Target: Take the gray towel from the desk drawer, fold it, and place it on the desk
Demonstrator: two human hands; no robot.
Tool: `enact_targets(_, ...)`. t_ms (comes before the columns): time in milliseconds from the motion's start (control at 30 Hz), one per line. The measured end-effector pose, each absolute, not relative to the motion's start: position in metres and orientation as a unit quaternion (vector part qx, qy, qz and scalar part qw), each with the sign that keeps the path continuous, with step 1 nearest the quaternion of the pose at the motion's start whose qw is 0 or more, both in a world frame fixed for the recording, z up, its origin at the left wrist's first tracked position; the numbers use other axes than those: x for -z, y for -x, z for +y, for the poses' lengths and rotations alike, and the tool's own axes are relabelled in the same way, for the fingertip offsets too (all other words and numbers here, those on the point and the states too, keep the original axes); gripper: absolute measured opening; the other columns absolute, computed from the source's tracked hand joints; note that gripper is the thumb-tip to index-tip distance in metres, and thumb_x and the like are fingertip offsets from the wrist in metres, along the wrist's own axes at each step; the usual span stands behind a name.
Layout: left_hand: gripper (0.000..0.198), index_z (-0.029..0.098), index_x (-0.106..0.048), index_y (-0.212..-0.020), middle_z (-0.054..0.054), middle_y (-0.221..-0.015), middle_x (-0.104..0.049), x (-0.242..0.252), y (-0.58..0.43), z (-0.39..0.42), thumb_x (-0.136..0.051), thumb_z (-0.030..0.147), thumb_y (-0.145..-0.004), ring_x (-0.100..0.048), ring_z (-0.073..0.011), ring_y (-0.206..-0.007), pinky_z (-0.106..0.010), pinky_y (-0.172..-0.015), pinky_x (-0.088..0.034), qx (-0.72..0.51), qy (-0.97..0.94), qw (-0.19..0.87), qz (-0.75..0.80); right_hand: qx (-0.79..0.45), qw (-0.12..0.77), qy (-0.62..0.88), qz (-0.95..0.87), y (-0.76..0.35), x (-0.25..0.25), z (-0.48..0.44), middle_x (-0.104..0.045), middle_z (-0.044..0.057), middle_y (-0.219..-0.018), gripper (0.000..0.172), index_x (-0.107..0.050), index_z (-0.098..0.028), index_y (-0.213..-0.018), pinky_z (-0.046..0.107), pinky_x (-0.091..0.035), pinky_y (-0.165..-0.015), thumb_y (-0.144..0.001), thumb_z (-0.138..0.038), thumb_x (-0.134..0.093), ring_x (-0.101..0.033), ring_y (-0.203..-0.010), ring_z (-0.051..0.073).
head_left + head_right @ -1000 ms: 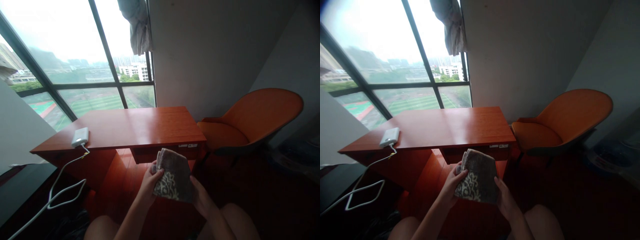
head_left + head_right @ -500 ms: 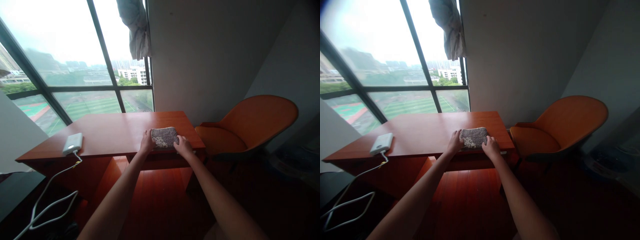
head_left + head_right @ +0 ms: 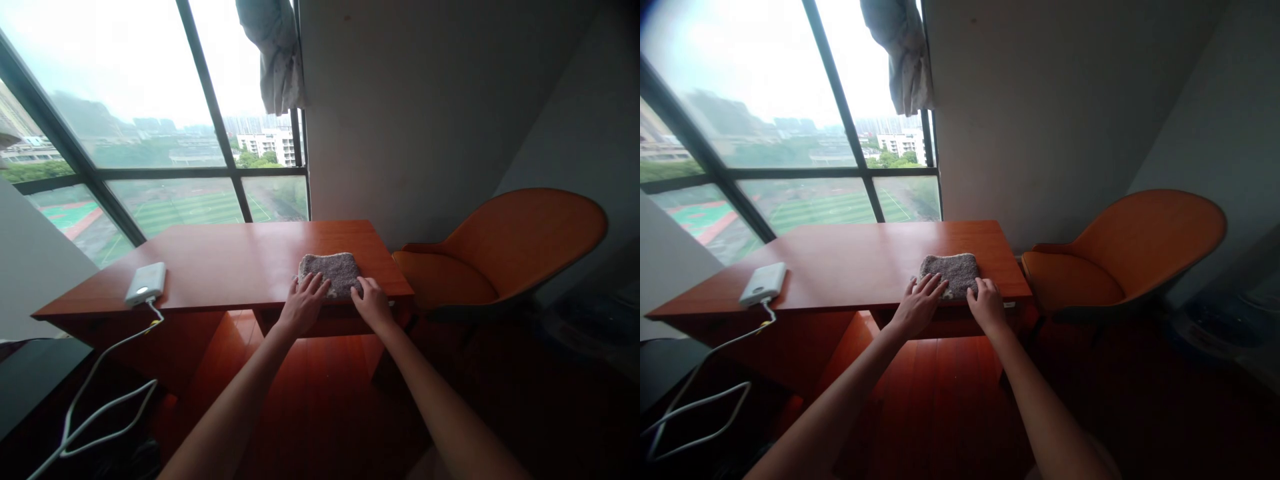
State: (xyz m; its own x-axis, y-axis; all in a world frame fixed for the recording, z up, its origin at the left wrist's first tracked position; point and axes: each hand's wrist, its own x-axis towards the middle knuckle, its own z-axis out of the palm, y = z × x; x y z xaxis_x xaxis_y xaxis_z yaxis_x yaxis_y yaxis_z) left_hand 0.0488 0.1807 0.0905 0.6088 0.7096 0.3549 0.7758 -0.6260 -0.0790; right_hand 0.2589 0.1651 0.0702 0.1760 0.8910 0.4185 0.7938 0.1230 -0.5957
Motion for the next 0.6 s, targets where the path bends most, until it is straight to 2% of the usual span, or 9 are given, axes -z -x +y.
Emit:
enact_targets(200,0.049,0.023,-0.042,-0.141,-0.013,-0.149,-0.043,-0.105,-0.052,0.172,-0.041,0.021,-0.092,-0.035,-0.0301,-0.139,-0.057,-0.112,-0.024,0.163,0.887,0.103,-0.419,-0.051,0.417,0.648,-0.635,-0.259,-0.070,0.159,-0.062,0.021,-0.121,0.048,-0.055,-0.008,-0.122,0.048,-0.043,-0.103,-0.086,-0.037,-0.043,-0.054,-0.116,0.029)
enact_targets(333,0.049,0.023,-0.042,-0.141,-0.010,-0.152,-0.040,-0.089,-0.050,0.120,-0.041,0.020,-0.092,-0.029,-0.0271,-0.142,-0.055,-0.117,-0.018,0.247,0.870,0.054,-0.423,-0.088,0.490,0.627,-0.600,-0.251,-0.058,0.113,-0.053,0.019,-0.135,0.051,-0.048,-0.009,-0.129,0.044,-0.036,-0.112,-0.087,-0.037,-0.043,-0.046,-0.128,0.025)
enact_targets(400,0.049,0.024,-0.042,-0.142,-0.010,-0.152,-0.040,-0.059,-0.043,0.080,-0.042,0.023,-0.092,-0.032,-0.0265,-0.142,-0.053,-0.116,-0.025,0.297,0.852,-0.039,-0.430,-0.166,0.512,0.617,-0.574,-0.244,-0.034,0.072,-0.051,0.016,-0.139,0.052,-0.045,-0.015,-0.132,0.045,-0.035,-0.113,-0.087,-0.040,-0.042,-0.045,-0.131,0.023)
enact_targets(467,0.051,0.026,-0.040,-0.143,-0.009,-0.151,-0.041,-0.016,-0.035,0.036,-0.043,0.028,-0.092,-0.037,-0.0253,-0.139,-0.049,-0.112,-0.034,0.315,0.816,-0.195,-0.444,-0.290,0.495,0.611,-0.545,-0.233,0.003,0.025,-0.050,0.013,-0.142,0.054,-0.044,-0.019,-0.134,0.044,-0.035,-0.114,-0.086,-0.045,-0.044,-0.046,-0.132,0.023)
enact_targets(533,0.051,0.027,-0.045,-0.140,-0.009,-0.149,-0.044,0.032,-0.028,-0.009,-0.046,0.037,-0.090,-0.038,-0.0263,-0.139,-0.048,-0.114,-0.033,0.312,0.749,-0.359,-0.462,-0.419,0.468,0.607,-0.488,-0.220,0.048,-0.021,-0.048,0.013,-0.145,0.060,-0.045,-0.020,-0.134,0.041,-0.041,-0.109,-0.082,-0.050,-0.049,-0.047,-0.132,0.024)
enact_targets(600,0.057,0.028,-0.050,-0.136,-0.008,-0.147,-0.047,0.075,-0.026,-0.046,-0.055,0.049,-0.083,-0.041,-0.0292,-0.137,-0.048,-0.115,-0.032,0.302,0.646,-0.509,-0.481,-0.527,0.450,0.598,-0.402,-0.204,0.089,-0.060,-0.048,0.016,-0.145,0.069,-0.048,-0.018,-0.132,0.040,-0.044,-0.106,-0.075,-0.056,-0.057,-0.048,-0.132,0.028)
